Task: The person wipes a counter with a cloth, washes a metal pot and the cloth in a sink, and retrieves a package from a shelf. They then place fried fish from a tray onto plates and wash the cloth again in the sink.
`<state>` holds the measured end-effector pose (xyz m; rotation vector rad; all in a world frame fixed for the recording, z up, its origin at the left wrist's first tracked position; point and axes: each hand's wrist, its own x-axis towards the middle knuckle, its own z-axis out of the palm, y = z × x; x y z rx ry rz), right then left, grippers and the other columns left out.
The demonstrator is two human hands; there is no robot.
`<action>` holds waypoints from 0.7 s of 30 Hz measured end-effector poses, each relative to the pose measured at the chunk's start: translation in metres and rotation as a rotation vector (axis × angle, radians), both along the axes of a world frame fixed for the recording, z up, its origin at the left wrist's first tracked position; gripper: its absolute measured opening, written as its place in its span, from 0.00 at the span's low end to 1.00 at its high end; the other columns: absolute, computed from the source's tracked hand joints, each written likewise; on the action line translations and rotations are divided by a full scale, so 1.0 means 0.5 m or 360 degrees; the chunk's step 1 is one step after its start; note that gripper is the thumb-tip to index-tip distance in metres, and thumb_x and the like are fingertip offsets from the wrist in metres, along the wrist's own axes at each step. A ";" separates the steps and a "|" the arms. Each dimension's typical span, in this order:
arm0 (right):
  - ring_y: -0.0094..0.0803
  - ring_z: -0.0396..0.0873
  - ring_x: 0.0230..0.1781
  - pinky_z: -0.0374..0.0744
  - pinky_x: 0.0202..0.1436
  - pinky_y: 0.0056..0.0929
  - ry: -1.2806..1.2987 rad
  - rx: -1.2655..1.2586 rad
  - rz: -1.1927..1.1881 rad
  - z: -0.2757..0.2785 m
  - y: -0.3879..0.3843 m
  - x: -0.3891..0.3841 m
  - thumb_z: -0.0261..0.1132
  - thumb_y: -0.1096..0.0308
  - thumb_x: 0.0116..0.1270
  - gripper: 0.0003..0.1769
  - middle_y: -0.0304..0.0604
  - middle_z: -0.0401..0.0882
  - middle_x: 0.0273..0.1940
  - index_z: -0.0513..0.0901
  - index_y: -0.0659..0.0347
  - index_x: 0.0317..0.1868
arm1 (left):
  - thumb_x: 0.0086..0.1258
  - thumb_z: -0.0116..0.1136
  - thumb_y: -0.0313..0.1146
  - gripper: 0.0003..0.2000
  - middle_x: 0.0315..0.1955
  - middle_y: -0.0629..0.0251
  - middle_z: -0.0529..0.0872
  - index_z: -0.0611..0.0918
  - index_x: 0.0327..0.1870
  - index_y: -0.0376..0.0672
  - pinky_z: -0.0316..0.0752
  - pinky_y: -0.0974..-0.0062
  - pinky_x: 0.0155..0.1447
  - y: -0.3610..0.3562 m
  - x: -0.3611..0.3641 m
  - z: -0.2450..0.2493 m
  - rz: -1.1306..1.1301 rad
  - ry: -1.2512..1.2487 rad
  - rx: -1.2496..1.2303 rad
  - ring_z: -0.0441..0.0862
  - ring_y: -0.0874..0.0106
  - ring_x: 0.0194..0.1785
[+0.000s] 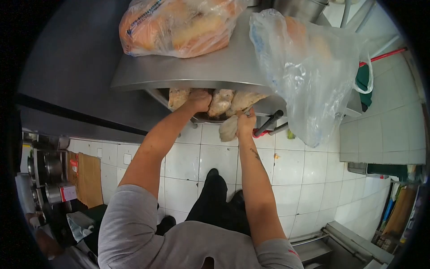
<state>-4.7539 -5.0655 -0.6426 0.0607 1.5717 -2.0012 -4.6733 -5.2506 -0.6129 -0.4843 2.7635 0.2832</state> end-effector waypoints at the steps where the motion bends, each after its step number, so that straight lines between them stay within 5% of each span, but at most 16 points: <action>1: 0.34 0.76 0.33 0.76 0.34 0.29 0.0069 0.0038 -0.0107 -0.013 -0.004 0.002 0.58 0.81 0.51 0.25 0.49 0.75 0.39 0.66 0.69 0.53 | 0.50 0.57 0.31 0.11 0.36 0.57 0.83 0.84 0.35 0.43 0.60 0.57 0.61 0.011 -0.003 0.029 -0.0100 -0.0106 -0.0101 0.75 0.58 0.50; 7: 0.29 0.71 0.28 0.72 0.31 0.26 -0.0033 0.0051 -0.0406 -0.007 0.033 0.000 0.60 0.79 0.48 0.12 0.42 0.71 0.28 0.68 0.66 0.33 | 0.53 0.55 0.35 0.17 0.48 0.53 0.78 0.79 0.44 0.40 0.63 0.63 0.62 0.042 0.034 0.066 -0.0458 0.0090 -0.0451 0.73 0.61 0.54; 10: 0.28 0.70 0.26 0.70 0.30 0.25 -0.0067 0.0090 -0.0373 -0.025 0.049 -0.011 0.61 0.78 0.47 0.10 0.41 0.71 0.27 0.69 0.64 0.31 | 0.57 0.53 0.35 0.18 0.46 0.52 0.78 0.76 0.49 0.41 0.63 0.61 0.62 0.008 0.011 0.130 0.0049 0.0255 0.0645 0.72 0.57 0.54; 12: 0.27 0.68 0.25 0.69 0.29 0.25 -0.0087 0.0103 -0.0348 -0.042 0.069 -0.016 0.62 0.77 0.47 0.09 0.40 0.70 0.26 0.69 0.64 0.29 | 0.58 0.53 0.35 0.17 0.45 0.52 0.78 0.76 0.49 0.41 0.64 0.61 0.61 -0.015 -0.019 0.126 0.0295 0.0415 0.0968 0.72 0.57 0.54; 21: 0.30 0.71 0.25 0.73 0.30 0.28 -0.0102 0.0100 -0.0318 -0.034 0.066 -0.025 0.62 0.78 0.48 0.09 0.42 0.72 0.25 0.70 0.65 0.29 | 0.61 0.51 0.34 0.14 0.43 0.53 0.78 0.77 0.46 0.41 0.67 0.61 0.58 -0.038 -0.103 -0.035 0.0323 0.1068 0.0473 0.72 0.57 0.52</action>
